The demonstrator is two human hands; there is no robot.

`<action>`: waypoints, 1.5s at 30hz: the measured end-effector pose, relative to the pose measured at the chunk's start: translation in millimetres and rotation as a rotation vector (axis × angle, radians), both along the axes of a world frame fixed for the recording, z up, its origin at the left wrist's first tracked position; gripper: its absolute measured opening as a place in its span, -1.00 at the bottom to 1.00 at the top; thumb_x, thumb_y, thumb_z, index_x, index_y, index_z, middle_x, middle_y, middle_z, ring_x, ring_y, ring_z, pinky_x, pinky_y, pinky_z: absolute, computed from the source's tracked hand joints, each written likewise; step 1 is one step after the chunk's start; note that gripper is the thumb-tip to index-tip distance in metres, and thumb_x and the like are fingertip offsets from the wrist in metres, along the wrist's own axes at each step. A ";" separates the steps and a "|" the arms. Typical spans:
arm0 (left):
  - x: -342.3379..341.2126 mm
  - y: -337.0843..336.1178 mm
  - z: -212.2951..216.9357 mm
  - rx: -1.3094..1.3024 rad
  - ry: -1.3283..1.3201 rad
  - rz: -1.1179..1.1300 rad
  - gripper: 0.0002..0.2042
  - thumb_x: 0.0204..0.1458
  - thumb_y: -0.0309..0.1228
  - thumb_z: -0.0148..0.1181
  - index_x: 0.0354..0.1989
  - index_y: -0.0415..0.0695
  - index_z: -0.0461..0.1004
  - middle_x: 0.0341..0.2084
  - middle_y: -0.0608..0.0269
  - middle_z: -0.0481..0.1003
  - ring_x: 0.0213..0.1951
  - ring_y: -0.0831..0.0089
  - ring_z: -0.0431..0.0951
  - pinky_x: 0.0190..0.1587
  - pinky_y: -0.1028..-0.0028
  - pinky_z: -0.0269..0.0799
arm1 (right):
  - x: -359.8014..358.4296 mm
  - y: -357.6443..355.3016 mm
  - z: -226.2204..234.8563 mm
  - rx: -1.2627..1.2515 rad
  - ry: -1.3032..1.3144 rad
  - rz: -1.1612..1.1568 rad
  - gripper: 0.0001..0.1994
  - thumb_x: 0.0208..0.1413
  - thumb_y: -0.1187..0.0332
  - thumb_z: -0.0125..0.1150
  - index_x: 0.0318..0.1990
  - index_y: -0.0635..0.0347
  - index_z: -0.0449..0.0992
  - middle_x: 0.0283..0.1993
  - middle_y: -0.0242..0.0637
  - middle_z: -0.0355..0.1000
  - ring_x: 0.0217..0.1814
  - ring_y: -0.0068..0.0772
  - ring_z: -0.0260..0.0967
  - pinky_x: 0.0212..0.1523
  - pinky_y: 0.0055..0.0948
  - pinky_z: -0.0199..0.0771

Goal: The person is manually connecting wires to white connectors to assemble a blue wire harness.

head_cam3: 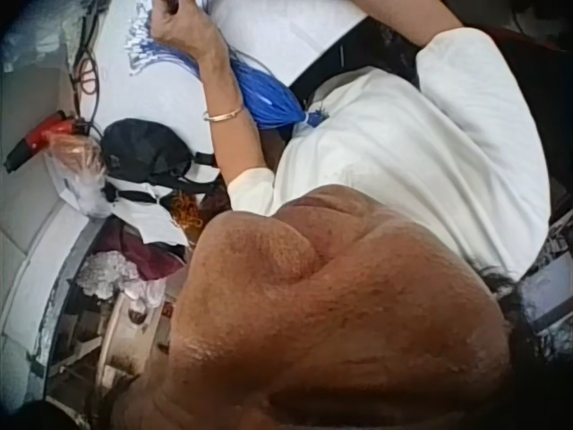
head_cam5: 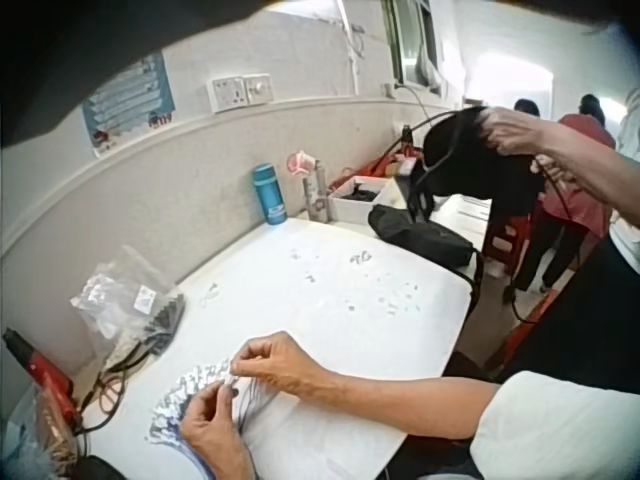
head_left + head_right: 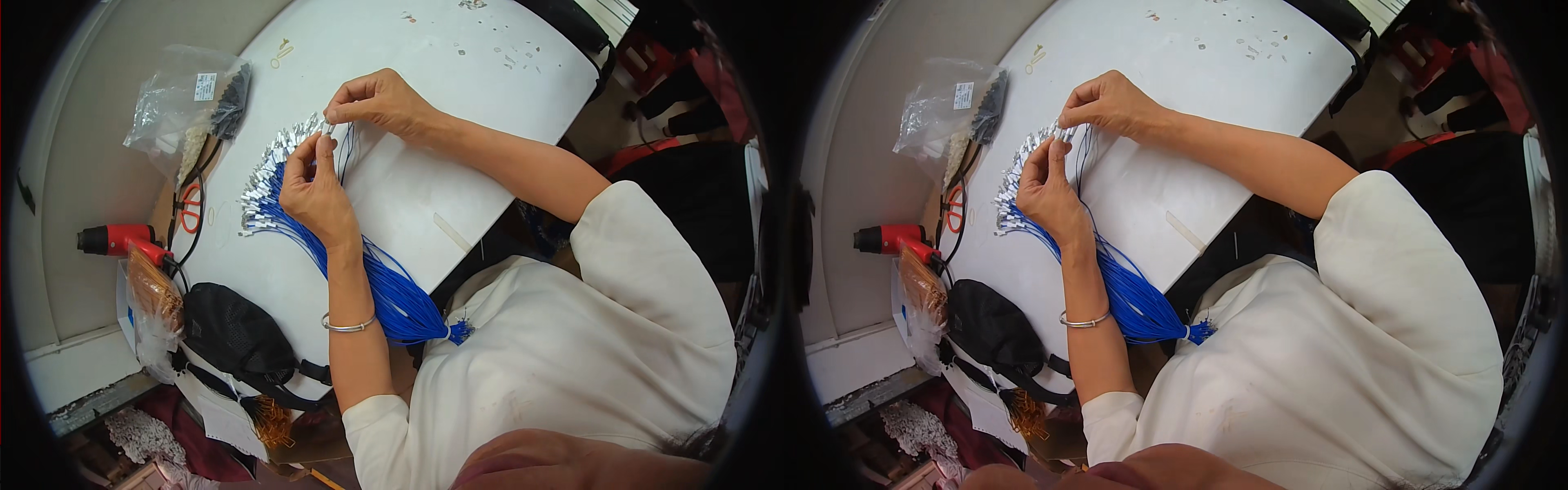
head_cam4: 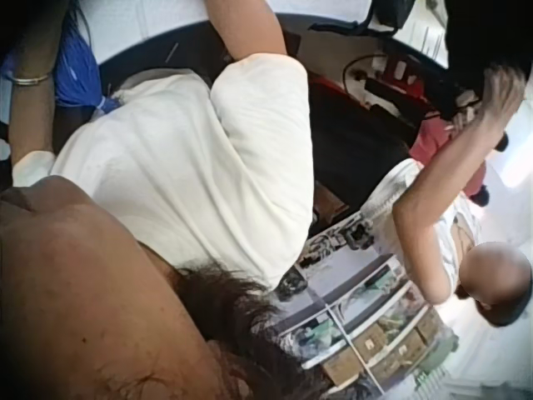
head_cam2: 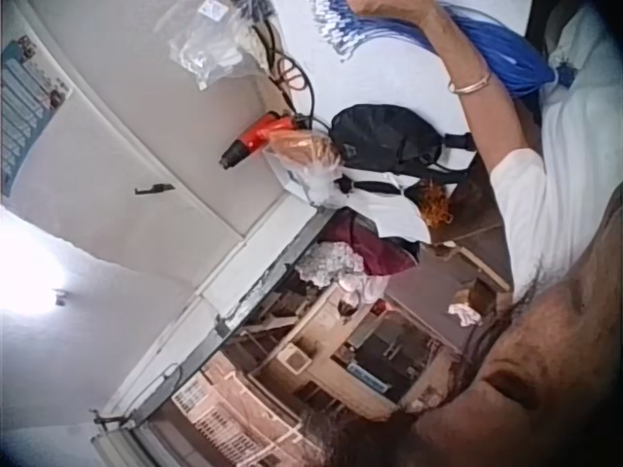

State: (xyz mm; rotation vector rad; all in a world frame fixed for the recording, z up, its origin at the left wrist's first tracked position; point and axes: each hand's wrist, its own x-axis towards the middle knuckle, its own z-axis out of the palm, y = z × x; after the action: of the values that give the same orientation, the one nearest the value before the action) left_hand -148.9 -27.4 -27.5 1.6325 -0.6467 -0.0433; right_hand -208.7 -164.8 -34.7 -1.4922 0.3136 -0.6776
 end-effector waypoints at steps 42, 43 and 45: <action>-0.1 -1.3 -2.0 0.074 0.065 -0.076 -0.83 0.13 -0.41 0.21 -0.25 -0.26 0.63 -0.57 0.26 0.57 -0.53 0.58 0.49 -0.42 0.66 0.33 | 4.0 14.7 -4.3 0.175 -0.018 0.008 -0.84 0.05 0.29 0.35 -0.36 0.19 0.67 -0.42 -0.32 0.57 -0.37 -0.61 0.42 -0.22 -0.67 0.41; 0.1 -1.7 -1.8 0.080 0.065 -0.078 -0.83 0.13 -0.41 0.21 -0.25 -0.27 0.63 -0.57 0.26 0.57 -0.53 0.58 0.48 -0.42 0.66 0.33 | 3.8 14.4 -4.6 0.173 -0.021 0.003 -0.83 0.06 0.28 0.34 -0.36 0.19 0.67 -0.42 -0.32 0.57 -0.38 -0.62 0.41 -0.23 -0.67 0.41; 0.7 -0.9 -2.6 0.112 -0.029 -0.054 -0.83 0.13 -0.42 0.20 -0.26 -0.27 0.63 -0.54 0.26 0.58 -0.51 0.56 0.49 -0.41 0.65 0.34 | 3.2 10.2 -1.2 0.139 0.000 -0.008 -0.82 0.06 0.27 0.33 -0.34 0.19 0.67 -0.41 -0.33 0.57 -0.39 -0.61 0.40 -0.24 -0.66 0.41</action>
State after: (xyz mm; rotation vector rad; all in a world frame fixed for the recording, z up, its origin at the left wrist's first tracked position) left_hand -148.2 -28.3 -30.1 1.7254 -0.7219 -0.0968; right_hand -205.5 -154.6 -36.0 -1.3594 0.3598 -0.6493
